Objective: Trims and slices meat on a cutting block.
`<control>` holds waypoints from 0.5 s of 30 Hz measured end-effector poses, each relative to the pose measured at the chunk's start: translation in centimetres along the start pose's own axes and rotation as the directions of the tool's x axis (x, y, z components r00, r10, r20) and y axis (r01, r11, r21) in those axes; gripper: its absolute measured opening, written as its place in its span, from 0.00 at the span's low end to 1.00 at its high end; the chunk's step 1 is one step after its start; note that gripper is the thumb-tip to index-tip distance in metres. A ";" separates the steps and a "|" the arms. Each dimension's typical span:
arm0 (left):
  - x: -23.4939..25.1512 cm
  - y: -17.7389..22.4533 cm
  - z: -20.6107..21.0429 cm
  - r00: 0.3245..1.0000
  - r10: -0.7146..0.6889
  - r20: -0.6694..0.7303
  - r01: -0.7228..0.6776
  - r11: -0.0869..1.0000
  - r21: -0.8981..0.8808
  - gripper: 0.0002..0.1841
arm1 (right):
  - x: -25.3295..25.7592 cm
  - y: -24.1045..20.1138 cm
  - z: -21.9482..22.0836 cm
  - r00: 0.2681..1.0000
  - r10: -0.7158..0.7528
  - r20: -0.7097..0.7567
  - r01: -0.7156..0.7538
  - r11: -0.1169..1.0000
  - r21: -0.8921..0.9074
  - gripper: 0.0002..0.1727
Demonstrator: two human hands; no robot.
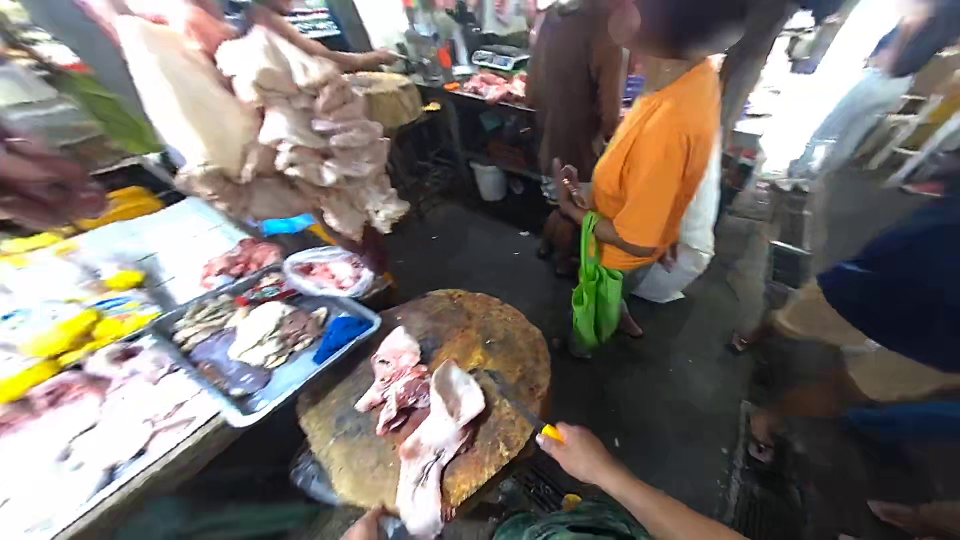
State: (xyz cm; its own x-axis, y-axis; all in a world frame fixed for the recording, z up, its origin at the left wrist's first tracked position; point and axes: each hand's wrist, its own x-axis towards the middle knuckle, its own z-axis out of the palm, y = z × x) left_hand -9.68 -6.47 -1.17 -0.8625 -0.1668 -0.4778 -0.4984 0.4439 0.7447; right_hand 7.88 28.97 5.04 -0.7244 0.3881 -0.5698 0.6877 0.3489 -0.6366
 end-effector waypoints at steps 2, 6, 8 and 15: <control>-2.0 0.9 -1.7 0.996 0.041 -0.084 -0.035 0.997 0.069 0.22 | 0.7 -1.6 -0.3 1.000 -0.019 -0.015 0.018 0.994 -0.111 0.35; -4.9 -1.8 -4.1 0.982 -0.001 -0.188 -0.019 0.994 -0.105 0.19 | 3.1 -3.9 -1.0 0.988 -0.109 -0.113 0.081 0.969 -0.232 0.30; -7.4 -5.1 -5.4 0.982 -0.032 -0.187 0.003 0.988 -0.156 0.17 | 4.9 -5.0 -1.6 0.976 -0.148 -0.159 0.095 0.949 -0.302 0.28; -15.7 -23.3 -7.2 0.893 -0.443 -0.081 0.440 0.897 -0.050 0.21 | 13.1 -7.4 -1.6 0.933 -0.294 -0.210 0.171 0.872 -0.460 0.27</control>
State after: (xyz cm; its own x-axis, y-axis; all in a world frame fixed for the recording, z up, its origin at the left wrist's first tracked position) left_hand 14.83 -20.55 -7.70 -0.5569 -0.4170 -0.7183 -0.8306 0.2806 0.4810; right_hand -6.62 32.85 3.06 -0.8674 0.4385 -0.2353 0.4976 0.7625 -0.4135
